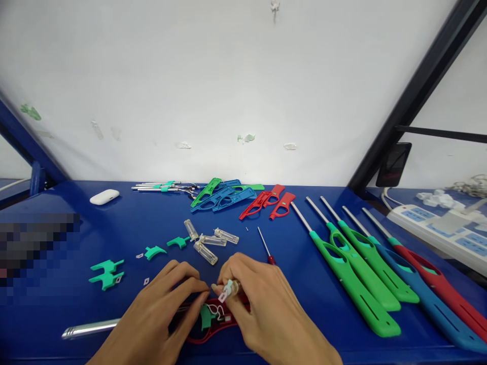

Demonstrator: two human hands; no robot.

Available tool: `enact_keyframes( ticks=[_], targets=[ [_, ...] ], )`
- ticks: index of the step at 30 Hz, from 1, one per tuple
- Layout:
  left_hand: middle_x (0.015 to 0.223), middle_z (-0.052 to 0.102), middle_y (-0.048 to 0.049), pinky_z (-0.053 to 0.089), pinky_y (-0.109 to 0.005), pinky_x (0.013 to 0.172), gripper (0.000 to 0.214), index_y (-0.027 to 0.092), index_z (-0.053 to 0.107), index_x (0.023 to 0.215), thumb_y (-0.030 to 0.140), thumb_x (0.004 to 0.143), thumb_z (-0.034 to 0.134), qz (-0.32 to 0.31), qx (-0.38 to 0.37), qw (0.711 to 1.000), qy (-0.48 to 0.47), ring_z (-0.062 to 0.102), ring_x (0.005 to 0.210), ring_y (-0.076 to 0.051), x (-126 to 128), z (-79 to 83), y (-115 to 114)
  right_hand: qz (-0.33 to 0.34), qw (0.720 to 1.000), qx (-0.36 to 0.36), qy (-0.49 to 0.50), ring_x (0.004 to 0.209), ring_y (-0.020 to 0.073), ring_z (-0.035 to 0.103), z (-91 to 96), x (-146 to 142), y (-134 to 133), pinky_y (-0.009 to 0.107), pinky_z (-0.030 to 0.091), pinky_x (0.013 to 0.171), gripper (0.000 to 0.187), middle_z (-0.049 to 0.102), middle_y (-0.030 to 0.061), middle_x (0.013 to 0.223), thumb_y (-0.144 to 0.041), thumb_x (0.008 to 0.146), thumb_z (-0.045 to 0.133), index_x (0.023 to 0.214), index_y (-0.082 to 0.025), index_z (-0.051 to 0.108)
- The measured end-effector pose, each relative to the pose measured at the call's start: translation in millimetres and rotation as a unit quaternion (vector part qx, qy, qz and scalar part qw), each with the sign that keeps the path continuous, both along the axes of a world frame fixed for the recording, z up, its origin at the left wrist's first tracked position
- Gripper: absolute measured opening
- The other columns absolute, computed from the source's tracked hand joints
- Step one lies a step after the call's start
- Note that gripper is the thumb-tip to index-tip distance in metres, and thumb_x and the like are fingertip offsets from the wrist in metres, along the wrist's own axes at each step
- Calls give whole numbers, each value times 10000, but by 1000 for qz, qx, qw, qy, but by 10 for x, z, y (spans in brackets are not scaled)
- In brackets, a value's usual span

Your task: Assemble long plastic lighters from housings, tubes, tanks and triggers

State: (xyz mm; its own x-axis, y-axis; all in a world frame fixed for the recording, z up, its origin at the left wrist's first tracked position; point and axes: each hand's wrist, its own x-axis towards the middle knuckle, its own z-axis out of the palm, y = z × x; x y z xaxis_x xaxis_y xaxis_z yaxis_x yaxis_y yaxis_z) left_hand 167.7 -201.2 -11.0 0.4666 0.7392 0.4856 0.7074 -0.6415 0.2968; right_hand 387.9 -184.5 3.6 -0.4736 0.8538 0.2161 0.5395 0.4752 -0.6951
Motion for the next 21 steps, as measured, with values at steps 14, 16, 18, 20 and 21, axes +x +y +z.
enact_keyframes(
  ticks=[14, 16, 18, 20, 21],
  targets=[
    [963, 742, -20, 583, -338, 775, 244, 219, 635, 1130, 59, 1011, 496, 10, 77, 996, -35, 671, 839, -205, 33, -79, -36, -13, 996, -42, -82, 879, 175, 641, 19, 83, -96, 329, 423, 785, 188, 674, -56, 1005, -357, 1144, 445, 1013, -308, 571],
    [961, 739, -21, 579, -332, 768, 243, 215, 637, 1126, 51, 1010, 499, 5, 73, 996, -41, 661, 832, -201, 36, -75, -32, -8, 996, -44, -76, 889, 172, 632, 34, 71, -83, 331, 416, 805, 195, 670, -61, 1010, -353, 1143, 452, 1003, -307, 579],
    [964, 733, -25, 577, -329, 765, 244, 207, 641, 1135, 48, 1012, 504, -3, 67, 997, -41, 644, 828, -198, 33, -68, -30, -6, 996, -42, -75, 897, 176, 628, 48, 62, -78, 335, 412, 813, 201, 669, -60, 1008, -355, 1143, 455, 1000, -306, 588],
    [966, 726, -29, 573, -327, 762, 235, 197, 645, 1139, 50, 1016, 511, -11, 64, 997, -42, 625, 827, -196, 26, -65, -28, -4, 996, -42, -77, 905, 180, 629, 54, 56, -76, 340, 411, 819, 202, 669, -58, 1007, -354, 1141, 459, 998, -304, 593],
    [963, 722, -30, 570, -324, 755, 228, 194, 648, 1134, 52, 1020, 511, -16, 65, 997, -43, 617, 822, -195, 23, -64, -28, -3, 996, -42, -77, 908, 182, 630, 54, 53, -75, 342, 411, 823, 201, 670, -57, 1005, -351, 1140, 463, 997, -302, 596]
  ],
)
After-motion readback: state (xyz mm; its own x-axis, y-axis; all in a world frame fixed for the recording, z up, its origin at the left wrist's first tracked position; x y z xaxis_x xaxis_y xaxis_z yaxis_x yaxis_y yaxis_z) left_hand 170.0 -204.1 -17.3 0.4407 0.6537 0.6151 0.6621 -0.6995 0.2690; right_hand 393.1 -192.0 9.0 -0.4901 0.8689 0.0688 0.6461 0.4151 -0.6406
